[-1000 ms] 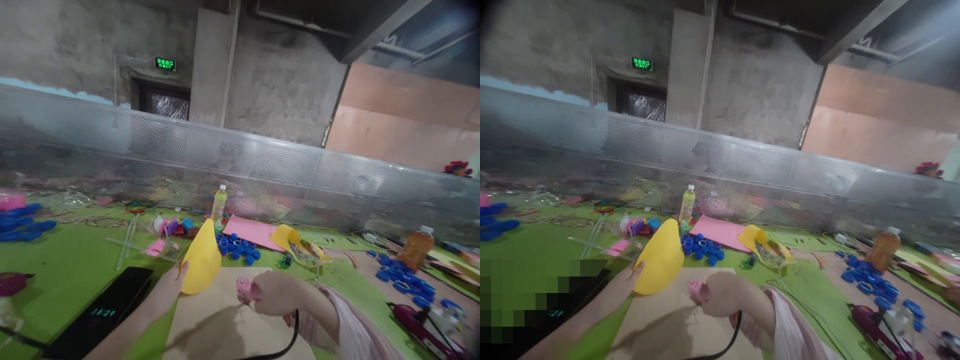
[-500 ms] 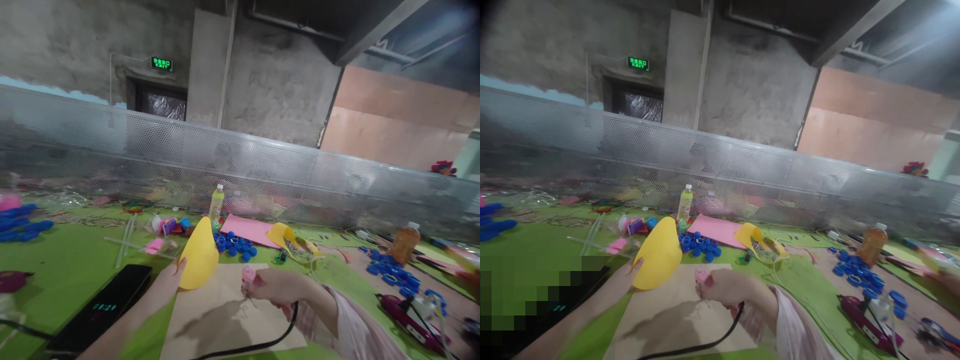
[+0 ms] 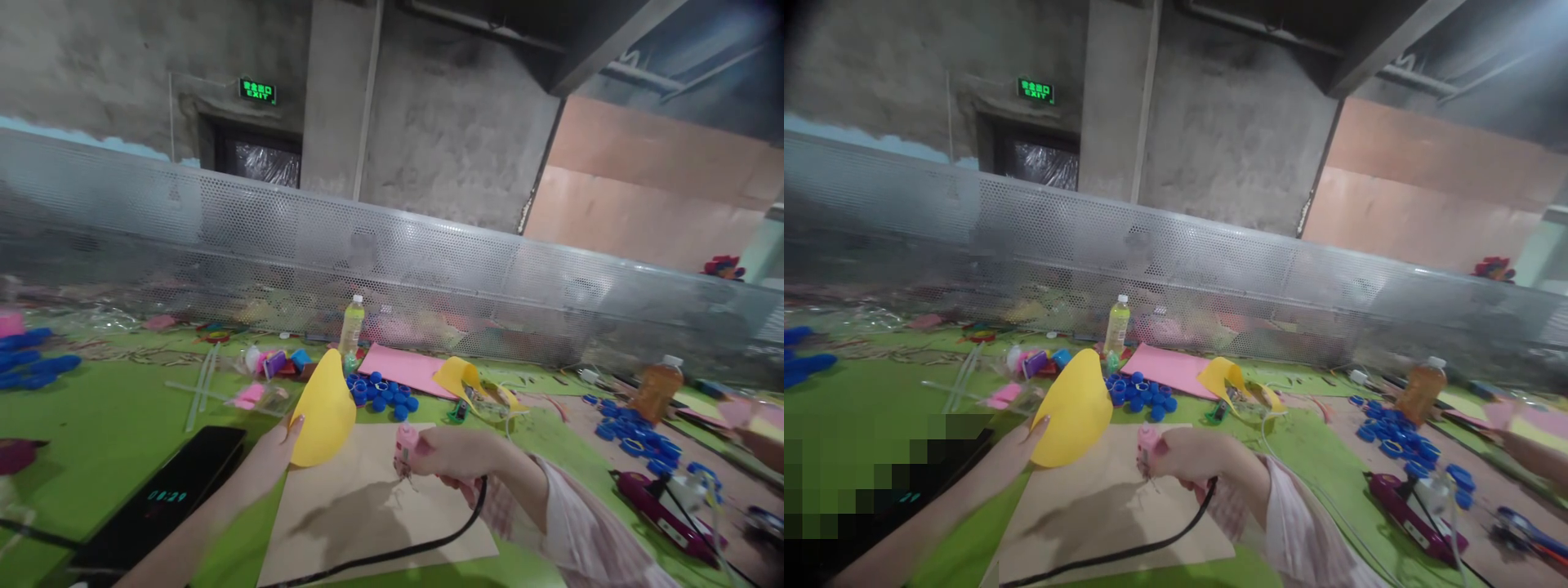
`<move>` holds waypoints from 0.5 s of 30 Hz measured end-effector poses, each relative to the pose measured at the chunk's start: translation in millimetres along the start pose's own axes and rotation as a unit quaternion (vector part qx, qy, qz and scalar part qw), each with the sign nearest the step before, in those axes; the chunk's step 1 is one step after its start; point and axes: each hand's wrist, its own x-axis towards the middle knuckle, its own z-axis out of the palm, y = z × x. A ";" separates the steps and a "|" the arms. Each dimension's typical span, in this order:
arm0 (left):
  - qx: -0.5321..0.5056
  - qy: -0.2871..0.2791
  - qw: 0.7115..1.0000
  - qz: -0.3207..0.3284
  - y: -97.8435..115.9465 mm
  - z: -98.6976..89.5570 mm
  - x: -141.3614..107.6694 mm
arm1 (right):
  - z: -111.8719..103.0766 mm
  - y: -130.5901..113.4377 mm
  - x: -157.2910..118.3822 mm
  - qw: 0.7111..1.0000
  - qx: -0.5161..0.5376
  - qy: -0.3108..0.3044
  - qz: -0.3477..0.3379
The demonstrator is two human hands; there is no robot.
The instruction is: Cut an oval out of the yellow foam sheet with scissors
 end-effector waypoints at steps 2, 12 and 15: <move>-0.001 -0.001 1.000 -0.005 -1.2 0.2 0.3 | -0.1 0.8 -1.5 1.000 0.009 0.011 -0.004; -0.048 0.040 0.998 -0.013 28.4 0.9 -8.3 | -5.8 -15.5 -42.3 0.964 0.139 0.220 -0.052; -0.071 0.059 0.995 -0.021 46.0 -5.9 -15.6 | 3.3 -25.7 -46.6 0.959 0.149 0.230 -0.065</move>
